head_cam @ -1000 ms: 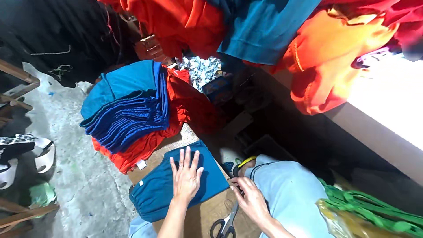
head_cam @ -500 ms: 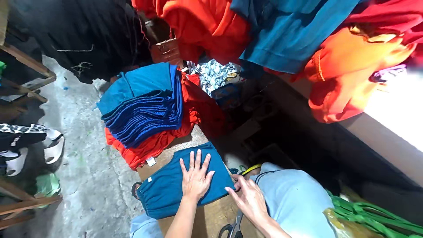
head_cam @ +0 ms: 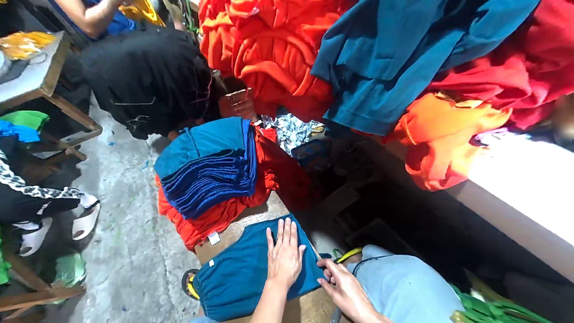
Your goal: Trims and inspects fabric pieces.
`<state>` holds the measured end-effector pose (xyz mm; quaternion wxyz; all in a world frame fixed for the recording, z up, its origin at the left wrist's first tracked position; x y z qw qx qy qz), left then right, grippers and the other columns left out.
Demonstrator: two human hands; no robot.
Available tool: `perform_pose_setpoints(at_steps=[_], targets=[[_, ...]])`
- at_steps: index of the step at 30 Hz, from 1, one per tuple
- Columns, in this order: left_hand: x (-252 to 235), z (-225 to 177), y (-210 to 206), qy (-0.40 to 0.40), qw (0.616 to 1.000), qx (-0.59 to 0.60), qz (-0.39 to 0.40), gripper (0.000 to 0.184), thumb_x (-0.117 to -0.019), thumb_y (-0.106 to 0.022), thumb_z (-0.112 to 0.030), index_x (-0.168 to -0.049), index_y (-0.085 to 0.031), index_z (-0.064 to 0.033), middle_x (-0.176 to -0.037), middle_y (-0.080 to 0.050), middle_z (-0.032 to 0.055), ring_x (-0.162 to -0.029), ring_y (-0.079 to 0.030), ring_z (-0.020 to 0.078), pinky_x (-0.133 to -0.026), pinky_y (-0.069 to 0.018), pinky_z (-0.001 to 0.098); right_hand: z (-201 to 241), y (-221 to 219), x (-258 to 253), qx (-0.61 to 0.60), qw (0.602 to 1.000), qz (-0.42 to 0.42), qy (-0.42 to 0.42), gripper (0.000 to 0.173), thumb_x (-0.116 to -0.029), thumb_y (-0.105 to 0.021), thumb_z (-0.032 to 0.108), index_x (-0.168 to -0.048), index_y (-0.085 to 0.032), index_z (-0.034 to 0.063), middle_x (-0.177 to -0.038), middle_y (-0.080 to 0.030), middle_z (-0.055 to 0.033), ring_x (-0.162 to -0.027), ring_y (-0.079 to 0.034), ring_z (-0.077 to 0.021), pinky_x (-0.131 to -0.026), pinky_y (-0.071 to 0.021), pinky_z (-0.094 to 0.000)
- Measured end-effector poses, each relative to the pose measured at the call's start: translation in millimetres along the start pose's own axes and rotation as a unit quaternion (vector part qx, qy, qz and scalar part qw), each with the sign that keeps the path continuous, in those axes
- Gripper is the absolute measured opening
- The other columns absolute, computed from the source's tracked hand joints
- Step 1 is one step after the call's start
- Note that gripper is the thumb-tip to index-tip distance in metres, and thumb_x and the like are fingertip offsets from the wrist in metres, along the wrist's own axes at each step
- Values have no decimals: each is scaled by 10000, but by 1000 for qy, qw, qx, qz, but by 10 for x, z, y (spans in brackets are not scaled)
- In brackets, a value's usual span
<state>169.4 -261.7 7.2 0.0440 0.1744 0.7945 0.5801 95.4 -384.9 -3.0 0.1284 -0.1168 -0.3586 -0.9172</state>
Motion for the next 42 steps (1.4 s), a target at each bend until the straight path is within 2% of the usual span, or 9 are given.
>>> perform_pose_setpoints(at_steps=[9,15,17,20,24,26,28,36,42], targets=[[-224,60,-146,16,999,-27,21,642,-1032,-357,-486,-1592,-389,-174,-1681,-275,68,-1568,-171,328,-1179,-40,724,20,44,30,-14,994,-43,97,389,-875,-667,72,-1242,-634,-53,-827,-672,-166,-756,-667,-343,-712,-561,-479],[-242,11,-90,39,977,28,206,755,-1067,-342,-542,-1663,-55,-178,-1728,64,25,-1578,134,244,-1185,124,680,20,79,-39,-61,989,-46,130,358,-903,-624,34,-1251,-655,-44,-993,-697,-215,-707,-638,-271,-654,-548,-420],[-169,31,137,44,987,56,141,721,-1062,-397,-526,-1661,-145,-213,-1732,-22,25,-1589,53,261,-1185,75,707,55,102,-78,-47,985,-16,166,286,-905,-619,27,-1168,-699,-50,-1049,-706,-233,-779,-676,-304,-710,-567,-434],[376,411,679,78,986,53,-135,546,-1020,-545,-358,-1523,-506,-149,-1608,-410,127,-1508,-327,377,-1152,-180,758,6,137,-44,-18,982,49,184,257,-915,-623,27,-1144,-708,-52,-1068,-710,-249,-909,-705,-382,-822,-572,-513],[1646,1655,826,333,881,182,-283,526,-1030,-515,-226,-1455,-485,83,-1536,-415,309,-1444,-377,479,-1176,-289,632,-49,330,-55,74,978,37,191,334,-911,-663,112,-1212,-692,-29,-1185,-656,-291,-1085,-632,-507,-929,-491,-659],[2100,2069,495,441,792,334,-258,530,-1078,-468,-249,-1487,-428,85,-1515,-438,308,-1428,-417,426,-1180,-321,551,156,344,-147,117,970,9,214,379,-925,-649,171,-1248,-679,-24,-1275,-623,-308,-1158,-596,-541,-967,-446,-693],[2262,2176,161,473,750,419,-196,475,-1069,-521,-303,-1362,-575,68,-1335,-597,295,-1273,-570,391,-1086,-431,553,443,206,-275,146,957,-15,251,435,-962,-599,265,-1306,-665,7,-1366,-594,-285,-1252,-564,-520,-1028,-427,-678],[2374,2030,188,485,739,411,-223,364,-1013,-628,-230,-1240,-628,55,-1135,-688,239,-1104,-664,343,-991,-499,520,1028,-681,-900,292,904,-27,312,683,-1042,-269,560,-1513,-524,134,-1593,-413,-194,-1469,-356,-474,-1115,-157,-798],[2378,2085,-19,442,725,496,-182,387,-1018,-604,-230,-1287,-584,48,-1130,-673,223,-986,-684,287,-849,-557,463,897,-701,-946,336,888,-41,312,743,-1030,-193,614,-1543,-485,163,-1577,-433,-201,-1457,-362,-499,-1077,-128,-835]])
Point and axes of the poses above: each hand's wrist, its own x-axis away from the middle knuckle, its own y-axis out of the back of the hand, z = x × y, the point moved 10 cm from there along -x, towards the middle knuckle
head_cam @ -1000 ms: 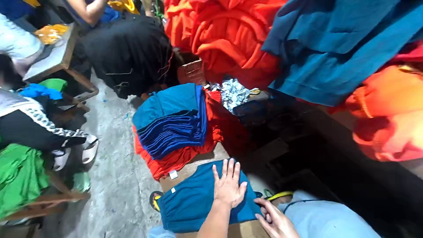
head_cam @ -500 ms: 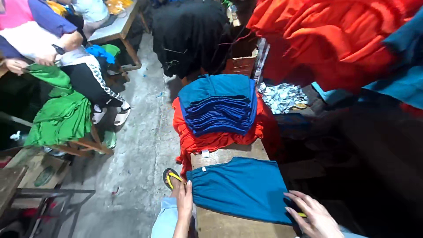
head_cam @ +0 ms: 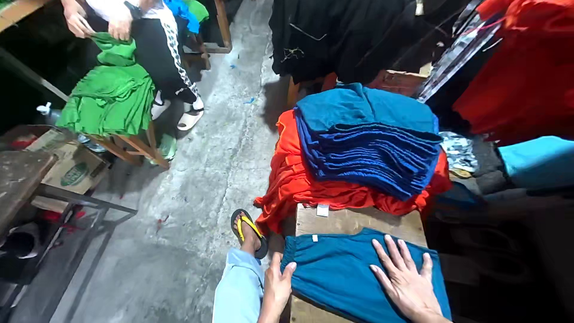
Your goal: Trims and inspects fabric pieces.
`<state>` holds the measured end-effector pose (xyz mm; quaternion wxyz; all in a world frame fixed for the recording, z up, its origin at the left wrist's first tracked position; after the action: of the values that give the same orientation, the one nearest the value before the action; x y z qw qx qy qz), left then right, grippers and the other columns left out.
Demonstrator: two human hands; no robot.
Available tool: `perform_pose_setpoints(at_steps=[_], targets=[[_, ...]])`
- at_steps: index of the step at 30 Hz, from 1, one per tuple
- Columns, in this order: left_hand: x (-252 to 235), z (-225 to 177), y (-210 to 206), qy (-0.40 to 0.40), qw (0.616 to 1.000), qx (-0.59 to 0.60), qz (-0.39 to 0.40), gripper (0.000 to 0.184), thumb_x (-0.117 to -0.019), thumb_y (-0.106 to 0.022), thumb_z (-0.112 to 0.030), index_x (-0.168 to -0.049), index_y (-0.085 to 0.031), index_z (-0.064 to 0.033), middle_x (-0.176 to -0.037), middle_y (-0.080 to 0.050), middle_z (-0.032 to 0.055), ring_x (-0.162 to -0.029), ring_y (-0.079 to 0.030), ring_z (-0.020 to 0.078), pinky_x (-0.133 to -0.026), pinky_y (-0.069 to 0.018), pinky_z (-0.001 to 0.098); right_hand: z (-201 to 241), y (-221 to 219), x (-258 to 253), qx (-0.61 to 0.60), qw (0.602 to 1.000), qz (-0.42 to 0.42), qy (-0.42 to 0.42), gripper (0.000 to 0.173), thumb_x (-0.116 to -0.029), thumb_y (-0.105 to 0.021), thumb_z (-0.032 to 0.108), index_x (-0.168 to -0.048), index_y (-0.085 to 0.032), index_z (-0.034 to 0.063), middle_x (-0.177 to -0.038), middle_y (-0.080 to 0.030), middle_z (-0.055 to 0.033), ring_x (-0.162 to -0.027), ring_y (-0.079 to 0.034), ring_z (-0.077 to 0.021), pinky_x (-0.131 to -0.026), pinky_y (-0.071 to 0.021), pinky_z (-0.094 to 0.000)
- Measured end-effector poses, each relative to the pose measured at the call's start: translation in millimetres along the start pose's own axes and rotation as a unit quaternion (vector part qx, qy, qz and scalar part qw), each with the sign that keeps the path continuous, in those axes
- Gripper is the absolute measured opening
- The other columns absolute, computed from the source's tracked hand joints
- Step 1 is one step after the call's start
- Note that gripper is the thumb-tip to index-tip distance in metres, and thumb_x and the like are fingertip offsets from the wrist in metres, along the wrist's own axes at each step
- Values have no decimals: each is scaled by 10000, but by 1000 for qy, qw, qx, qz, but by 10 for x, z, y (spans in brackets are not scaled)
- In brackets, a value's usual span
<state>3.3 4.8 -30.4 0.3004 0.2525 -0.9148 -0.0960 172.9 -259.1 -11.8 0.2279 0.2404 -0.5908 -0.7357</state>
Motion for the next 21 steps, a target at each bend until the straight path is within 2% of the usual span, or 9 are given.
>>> perform_pose_setpoints(at_steps=[2,5,8,10,13,15,18,20,21], targets=[[-113,35,-54,6,998,21,60,481,-985,-645,-324,-1297,-584,37,-1156,-671,214,-1028,-678,273,-895,-555,457,4,25,-12,-3,1000,1,-3,757,-1027,-190,628,-1543,-483,157,-1579,-428,-208,-1454,-360,-508,-1070,-122,-842],[-288,-82,-45,4,997,19,78,546,-980,-632,-404,-1302,-589,35,-1182,-655,215,-1106,-635,281,-993,-498,467,114,121,-37,-8,1000,-3,-1,776,-1022,-201,644,-1525,-508,138,-1573,-434,-213,-1456,-364,-497,-1070,-113,-844],[-406,-210,-57,-5,999,-12,44,471,-1058,-533,-309,-1353,-567,57,-1301,-621,265,-1253,-590,337,-1089,-441,504,312,148,-50,-19,1000,8,-13,725,-1033,-259,594,-1518,-513,119,-1584,-426,-194,-1464,-361,-480,-1090,-129,-831],[-445,-169,-63,-9,1000,25,11,456,-1078,-488,-237,-1406,-518,79,-1379,-567,289,-1323,-539,342,-1134,-407,492,348,54,-34,-29,998,32,-35,668,-1045,-304,551,-1542,-483,143,-1606,-401,-171,-1484,-335,-463,-1106,-116,-821],[-469,-10,-21,-7,994,108,-4,461,-1083,-441,-194,-1455,-445,77,-1391,-550,267,-1279,-566,278,-1088,-464,445,386,-54,-51,-53,995,71,-53,624,-1058,-314,546,-1573,-437,216,-1638,-365,-113,-1516,-292,-419,-1126,-102,-805],[-455,73,32,6,992,124,13,454,-1085,-424,-199,-1461,-431,56,-1331,-595,224,-1175,-628,215,-1006,-530,411,448,-90,-67,-81,991,90,-57,612,-1060,-334,542,-1583,-418,235,-1650,-348,-91,-1530,-271,-394,-1140,-90,-794],[-447,112,79,41,988,136,56,524,-1093,-332,-307,-1496,-355,26,-1309,-598,165,-1134,-632,158,-968,-547,399,547,-84,-90,-136,986,82,-54,587,-1049,-434,477,-1576,-429,220,-1648,-350,-98,-1531,-270,-393,-1131,-83,-805],[-516,149,126,56,986,142,62,552,-1100,-269,-388,-1473,-374,5,-1279,-616,126,-1127,-633,141,-962,-551,404,621,-50,-98,-161,985,51,-45,564,-1037,-492,428,-1555,-463,207,-1631,-380,-110,-1512,-307,-411,-1109,-106,-826],[-559,157,147,63,986,146,50,510,-1109,-283,-359,-1446,-403,5,-1219,-635,110,-1078,-644,128,-932,-558,389,646,-45,-99,-174,982,50,-45,567,-1035,-500,416,-1558,-459,200,-1635,-372,-110,-1514,-301,-414,-1105,-98,-832]])
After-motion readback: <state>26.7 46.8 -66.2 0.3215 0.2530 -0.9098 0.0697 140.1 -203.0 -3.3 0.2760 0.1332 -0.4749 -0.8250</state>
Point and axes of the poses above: each hand's wrist, its own x-axis away from the middle knuckle, its own y-axis out of the back of the hand, z = x × y, the point moved 10 cm from there along -x, towards the middle knuckle
